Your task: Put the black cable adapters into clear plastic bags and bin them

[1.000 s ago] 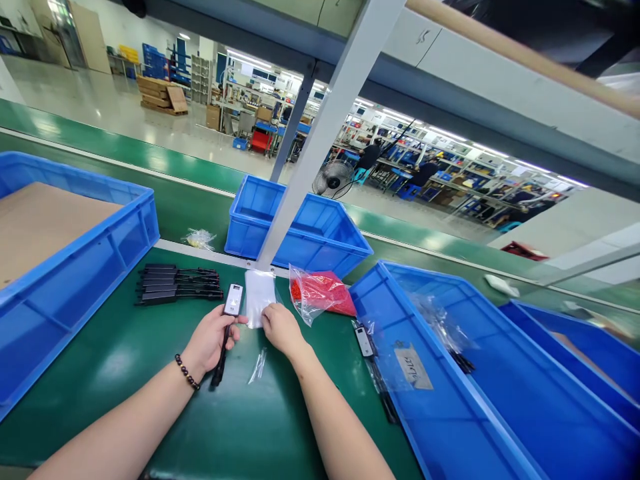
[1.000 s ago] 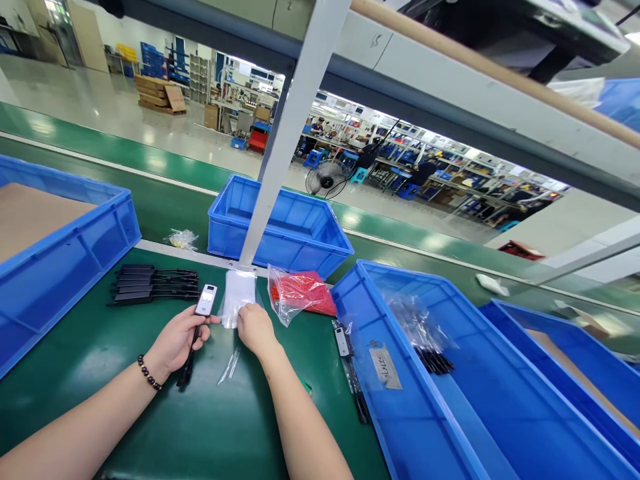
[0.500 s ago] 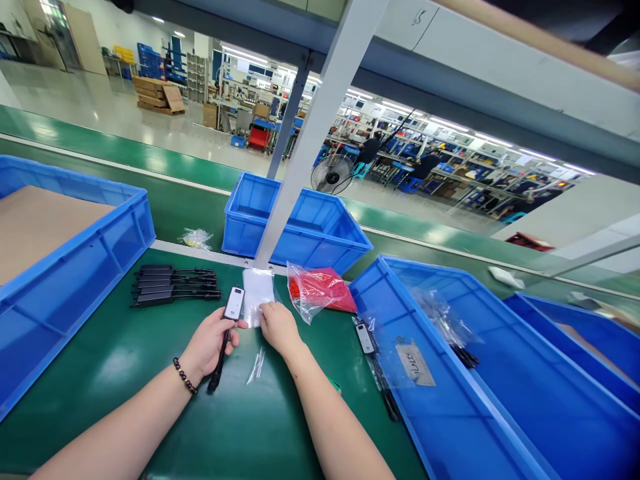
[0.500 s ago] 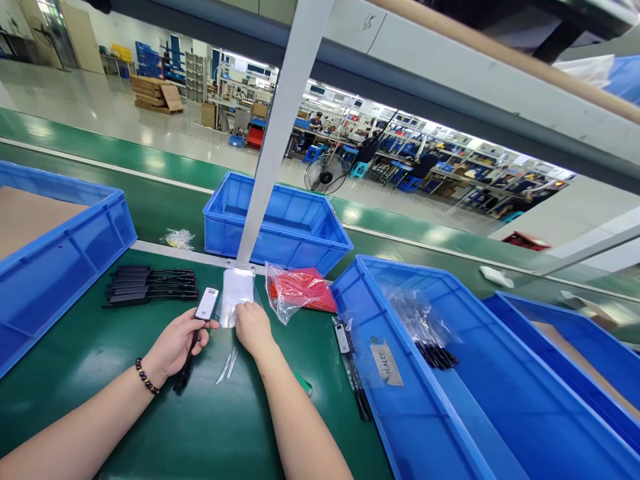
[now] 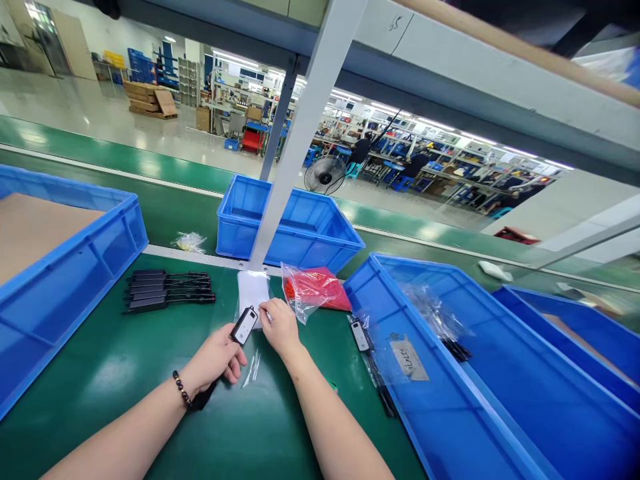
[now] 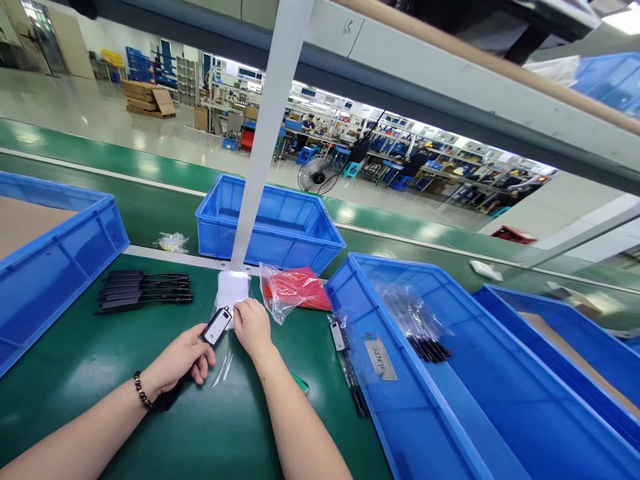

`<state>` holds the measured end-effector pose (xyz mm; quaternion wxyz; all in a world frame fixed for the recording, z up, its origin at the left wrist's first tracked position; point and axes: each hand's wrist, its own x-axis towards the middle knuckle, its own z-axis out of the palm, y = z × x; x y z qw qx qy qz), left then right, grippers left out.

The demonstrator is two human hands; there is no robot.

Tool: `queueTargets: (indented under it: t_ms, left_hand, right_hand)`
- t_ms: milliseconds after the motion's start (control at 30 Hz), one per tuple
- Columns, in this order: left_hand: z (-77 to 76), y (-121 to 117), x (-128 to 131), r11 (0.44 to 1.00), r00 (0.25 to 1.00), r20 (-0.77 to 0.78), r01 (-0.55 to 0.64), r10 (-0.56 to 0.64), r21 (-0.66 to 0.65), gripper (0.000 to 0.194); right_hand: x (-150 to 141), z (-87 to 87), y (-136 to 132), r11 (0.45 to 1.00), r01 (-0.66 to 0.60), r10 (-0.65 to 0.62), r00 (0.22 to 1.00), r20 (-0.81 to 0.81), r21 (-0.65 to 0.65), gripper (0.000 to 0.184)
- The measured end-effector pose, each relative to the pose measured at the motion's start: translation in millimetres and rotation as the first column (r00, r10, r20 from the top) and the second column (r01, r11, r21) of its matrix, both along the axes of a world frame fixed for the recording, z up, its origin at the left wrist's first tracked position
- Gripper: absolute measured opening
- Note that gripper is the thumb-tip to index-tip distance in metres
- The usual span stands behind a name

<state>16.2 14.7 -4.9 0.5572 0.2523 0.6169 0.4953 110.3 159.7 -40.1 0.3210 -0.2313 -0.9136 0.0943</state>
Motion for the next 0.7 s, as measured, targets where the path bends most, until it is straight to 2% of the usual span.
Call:
queueTargets:
  t_ms: [233,300,367,400,467,500,533,567,600,633,667,700]
  left_hand:
    - [-4.0,2,0,0.990,0.990,0.070,-0.128,0.123,0.059,0.056]
    - [-2.7,3,0,0.982,0.982,0.110,-0.165,0.154,0.095,0.054]
    - [-0.9,3,-1,0.972,0.976,0.146,-0.185,0.164,0.145,0.045]
    - [-0.1,2,-2,0.967,0.973,0.164,-0.189,0.161,0.171,0.039]
    - [1.3,2,-3,0.957,0.968,0.197,-0.198,0.157,0.211,0.029]
    - [1.8,1,-3,0.954,0.964,0.215,-0.204,0.156,0.222,0.025]
    - [2.1,1,-4,0.952,0.960,0.231,-0.209,0.156,0.226,0.023]
    - [2.1,1,-4,0.952,0.957,0.245,-0.209,0.153,0.224,0.021]
    - [1.7,0,-4,0.954,0.955,0.257,-0.205,0.146,0.220,0.020]
    - [0.9,0,-4,0.957,0.955,0.264,-0.196,0.137,0.214,0.020]
    - [-0.2,1,-4,0.960,0.955,0.268,-0.185,0.126,0.209,0.019]
    - [-1.4,1,-5,0.963,0.956,0.268,-0.175,0.117,0.205,0.019]
  right_hand:
    - [1,14.7,-20,0.980,-0.147,0.140,0.988,0.057,0.133,0.015]
    - [4,20.6,-28,0.967,-0.218,0.211,0.975,0.066,0.132,0.015]
    - [6,25.5,-33,0.962,-0.264,0.264,0.965,0.005,0.065,0.012]
    - [7,27.1,-34,0.969,-0.246,0.245,0.968,-0.058,-0.006,0.010]
    - [8,28.3,-31,0.959,-0.134,0.087,0.978,-0.192,-0.248,0.015]
    - [7,27.8,-28,0.905,-0.081,-0.017,0.974,-0.227,-0.417,0.021]
    - [6,26.5,-25,0.801,-0.056,-0.101,0.969,-0.226,-0.596,0.027]
    - [4,24.7,-23,0.651,-0.065,-0.139,0.969,-0.203,-0.756,0.033]
    - [3,22.4,-20,0.478,-0.100,-0.128,0.975,-0.182,-0.873,0.039]
    - [1,20.1,-19,0.315,-0.150,-0.086,0.979,-0.185,-0.937,0.043]
    - [-1,18.0,-18,0.190,-0.202,-0.036,0.977,-0.212,-0.961,0.045]
    - [-2,16.3,-18,0.115,-0.254,0.008,0.967,-0.255,-0.960,0.044]
